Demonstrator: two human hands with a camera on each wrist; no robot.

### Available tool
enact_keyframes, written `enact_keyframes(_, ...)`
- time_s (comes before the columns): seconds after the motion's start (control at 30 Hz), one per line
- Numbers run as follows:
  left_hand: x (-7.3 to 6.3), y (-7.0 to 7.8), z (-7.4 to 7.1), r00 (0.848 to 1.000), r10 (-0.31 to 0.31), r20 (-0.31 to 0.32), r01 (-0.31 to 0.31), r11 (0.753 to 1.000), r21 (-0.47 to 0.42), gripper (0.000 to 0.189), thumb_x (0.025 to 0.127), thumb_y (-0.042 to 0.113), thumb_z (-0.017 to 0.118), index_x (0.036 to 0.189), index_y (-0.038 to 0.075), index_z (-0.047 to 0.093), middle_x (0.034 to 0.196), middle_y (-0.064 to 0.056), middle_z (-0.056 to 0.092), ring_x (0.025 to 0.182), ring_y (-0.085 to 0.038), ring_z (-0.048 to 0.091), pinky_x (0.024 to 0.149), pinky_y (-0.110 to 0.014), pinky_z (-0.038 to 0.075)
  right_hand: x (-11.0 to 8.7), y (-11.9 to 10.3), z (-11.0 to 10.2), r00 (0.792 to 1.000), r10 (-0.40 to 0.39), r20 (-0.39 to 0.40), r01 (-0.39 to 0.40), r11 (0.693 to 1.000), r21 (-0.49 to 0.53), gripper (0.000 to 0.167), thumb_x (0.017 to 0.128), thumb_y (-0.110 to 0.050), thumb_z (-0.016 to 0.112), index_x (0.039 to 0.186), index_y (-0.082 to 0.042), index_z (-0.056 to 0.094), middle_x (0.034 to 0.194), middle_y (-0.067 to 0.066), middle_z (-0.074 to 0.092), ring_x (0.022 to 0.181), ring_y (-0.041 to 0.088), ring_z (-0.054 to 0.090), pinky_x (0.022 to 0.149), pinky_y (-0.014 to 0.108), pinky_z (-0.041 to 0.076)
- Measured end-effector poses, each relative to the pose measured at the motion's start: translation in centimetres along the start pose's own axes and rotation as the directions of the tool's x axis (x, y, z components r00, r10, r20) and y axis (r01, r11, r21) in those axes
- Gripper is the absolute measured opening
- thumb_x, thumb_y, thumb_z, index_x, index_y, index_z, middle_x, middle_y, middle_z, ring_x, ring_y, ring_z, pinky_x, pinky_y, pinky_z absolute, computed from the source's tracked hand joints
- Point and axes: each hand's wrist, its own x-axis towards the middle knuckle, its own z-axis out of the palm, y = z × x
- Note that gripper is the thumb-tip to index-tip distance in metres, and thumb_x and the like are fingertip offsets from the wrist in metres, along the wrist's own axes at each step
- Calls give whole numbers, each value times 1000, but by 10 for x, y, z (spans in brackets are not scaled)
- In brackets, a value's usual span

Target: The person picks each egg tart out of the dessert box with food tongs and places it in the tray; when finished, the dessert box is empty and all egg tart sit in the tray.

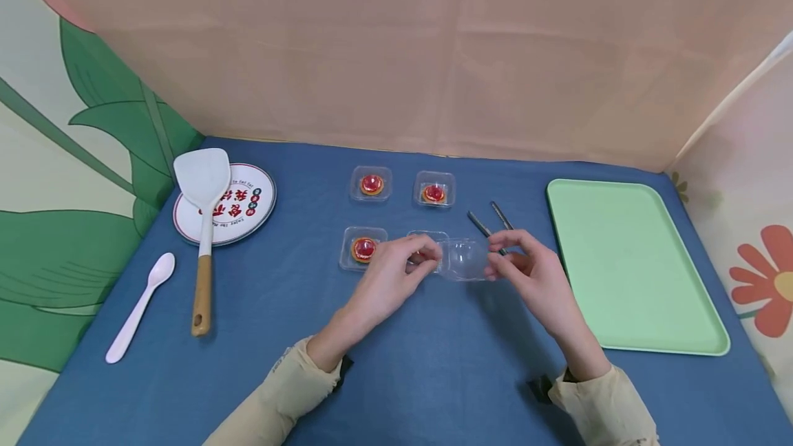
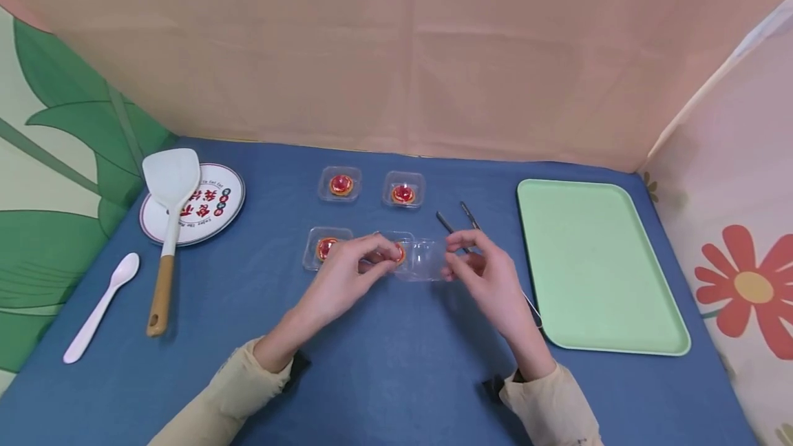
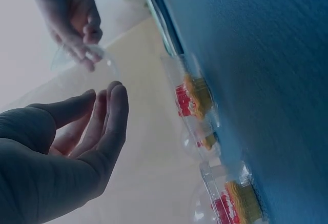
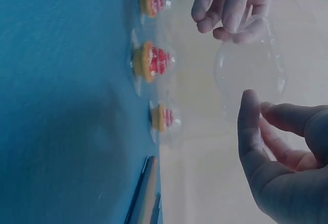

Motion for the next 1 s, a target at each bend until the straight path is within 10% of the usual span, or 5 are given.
enact_keyframes(0.53,5,-4,14,987,-68,143,70,997,-13,34,99,2,77,133,1,73,107,-8,81,95,-20,78,85,-31,64,-8,21,-3,993,119,14,-118,991,-68,36,104,-2,70,139,5,65,119,20,71,83,18,77,81,38,67)
enact_keyframes(1.0,4,1,31,953,-160,258,156,987,34,52,98,1,78,147,-4,61,120,-13,78,101,-24,78,89,-34,65,-21,30,-3,995,93,-24,-96,973,-209,39,99,0,76,137,3,67,121,17,71,93,24,76,76,20,60)
